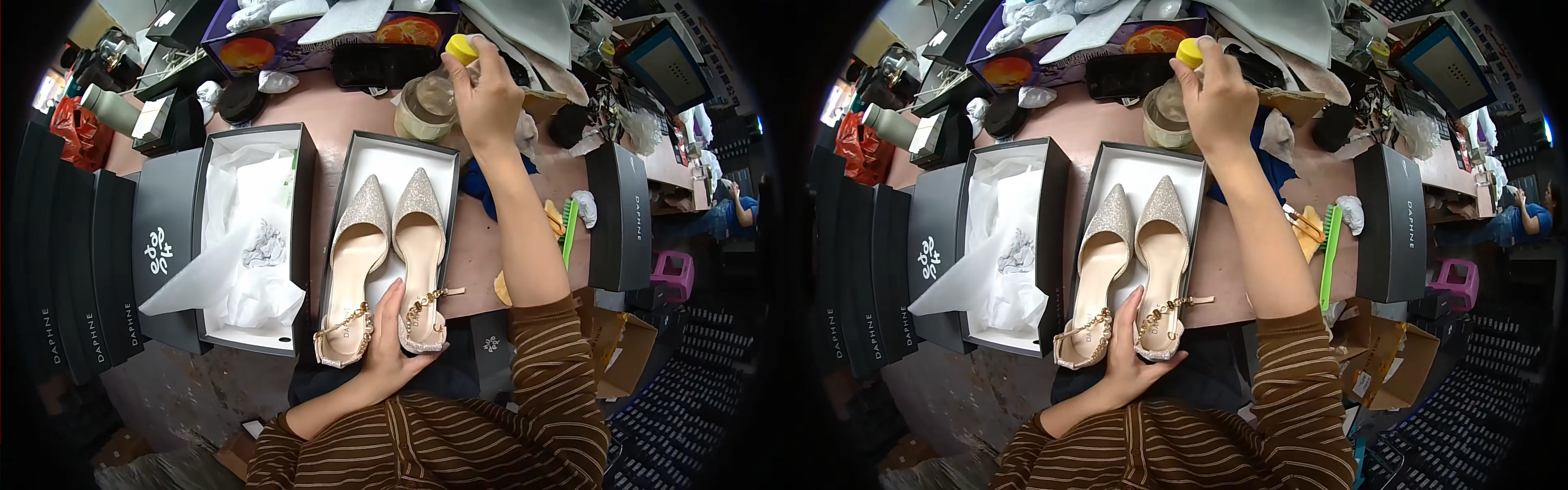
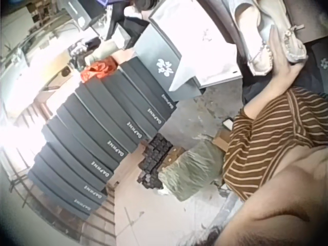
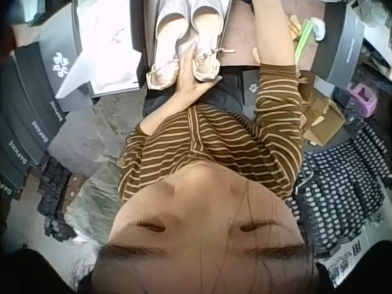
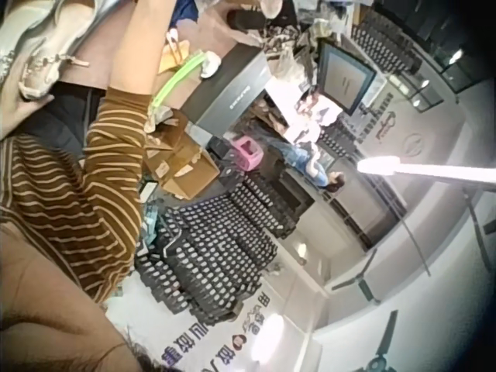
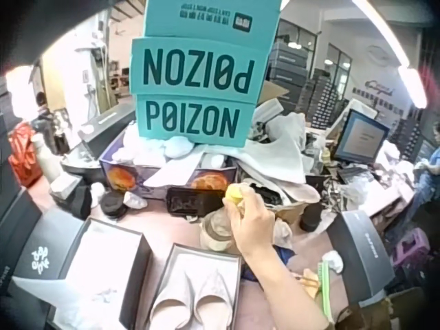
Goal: The person cuts protective wrapping from high-heeled shoes using snips, wipes them with a cloth dampened from a bottle, and wraps the shoes in tissue paper before packing them into a shoebox.
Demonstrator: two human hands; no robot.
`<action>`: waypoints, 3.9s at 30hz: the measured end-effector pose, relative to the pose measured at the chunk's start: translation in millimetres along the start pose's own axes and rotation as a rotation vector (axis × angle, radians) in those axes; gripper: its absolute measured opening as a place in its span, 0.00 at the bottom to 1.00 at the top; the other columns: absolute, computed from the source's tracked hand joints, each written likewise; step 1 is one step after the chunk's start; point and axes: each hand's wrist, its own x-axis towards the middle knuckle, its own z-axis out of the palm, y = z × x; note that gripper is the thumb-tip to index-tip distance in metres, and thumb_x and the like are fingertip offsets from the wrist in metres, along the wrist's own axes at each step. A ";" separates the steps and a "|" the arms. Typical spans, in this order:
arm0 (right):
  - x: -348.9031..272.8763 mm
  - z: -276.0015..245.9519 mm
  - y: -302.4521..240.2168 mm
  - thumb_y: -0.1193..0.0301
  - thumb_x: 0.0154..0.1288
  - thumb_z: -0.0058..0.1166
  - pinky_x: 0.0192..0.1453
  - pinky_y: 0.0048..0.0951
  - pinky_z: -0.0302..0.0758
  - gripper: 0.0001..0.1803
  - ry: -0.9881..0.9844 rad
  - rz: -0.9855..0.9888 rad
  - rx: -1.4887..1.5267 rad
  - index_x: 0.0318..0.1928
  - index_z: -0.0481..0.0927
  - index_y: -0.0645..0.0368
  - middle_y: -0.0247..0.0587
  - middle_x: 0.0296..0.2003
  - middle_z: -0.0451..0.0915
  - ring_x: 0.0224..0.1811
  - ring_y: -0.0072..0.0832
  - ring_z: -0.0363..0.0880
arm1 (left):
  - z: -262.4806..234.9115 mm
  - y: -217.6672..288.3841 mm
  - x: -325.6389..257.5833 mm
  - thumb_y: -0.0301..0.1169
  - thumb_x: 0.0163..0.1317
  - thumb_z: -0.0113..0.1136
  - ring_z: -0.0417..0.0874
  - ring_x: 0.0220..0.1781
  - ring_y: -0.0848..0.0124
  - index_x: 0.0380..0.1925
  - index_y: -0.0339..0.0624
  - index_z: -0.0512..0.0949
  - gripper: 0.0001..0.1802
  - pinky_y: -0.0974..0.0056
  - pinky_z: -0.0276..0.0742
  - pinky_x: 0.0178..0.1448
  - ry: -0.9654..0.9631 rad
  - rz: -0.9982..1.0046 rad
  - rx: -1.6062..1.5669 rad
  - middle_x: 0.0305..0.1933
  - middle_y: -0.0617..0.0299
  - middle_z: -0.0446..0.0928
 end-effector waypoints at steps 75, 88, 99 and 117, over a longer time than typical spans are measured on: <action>-132.3 -107.2 -66.2 0.73 0.54 0.51 0.17 0.24 0.60 0.20 -1.173 -0.293 -0.156 0.50 0.78 0.52 0.36 0.32 0.67 0.18 0.25 0.66 | -28.3 4.1 36.8 0.33 0.36 0.73 0.78 0.27 0.74 0.42 0.46 0.72 0.29 0.73 0.71 0.35 -0.089 0.023 0.251 0.35 0.67 0.79; -129.0 -105.7 -69.5 0.74 0.53 0.52 0.19 0.26 0.60 0.24 -1.350 -0.119 -0.059 0.54 0.75 0.55 0.36 0.30 0.64 0.19 0.24 0.63 | -2.2 -20.7 4.5 0.28 0.37 0.73 0.77 0.32 0.66 0.43 0.43 0.68 0.31 0.68 0.72 0.37 -0.110 -0.188 -0.185 0.38 0.57 0.74; -127.8 -106.1 -65.2 0.73 0.52 0.54 0.13 0.21 0.59 0.21 -1.302 -0.207 -0.020 0.50 0.77 0.60 0.36 0.29 0.64 0.15 0.21 0.59 | 10.0 -1.8 6.5 0.21 0.43 0.70 0.74 0.30 0.68 0.37 0.37 0.73 0.20 0.70 0.68 0.33 0.114 -0.473 -0.438 0.39 0.51 0.73; -123.9 -106.1 -67.3 0.74 0.49 0.56 0.15 0.20 0.62 0.24 -1.380 -0.079 -0.001 0.52 0.78 0.57 0.35 0.29 0.65 0.14 0.20 0.59 | 11.8 4.1 18.8 0.21 0.34 0.72 0.74 0.33 0.66 0.35 0.42 0.67 0.27 0.64 0.73 0.45 0.066 -0.342 -0.073 0.32 0.60 0.72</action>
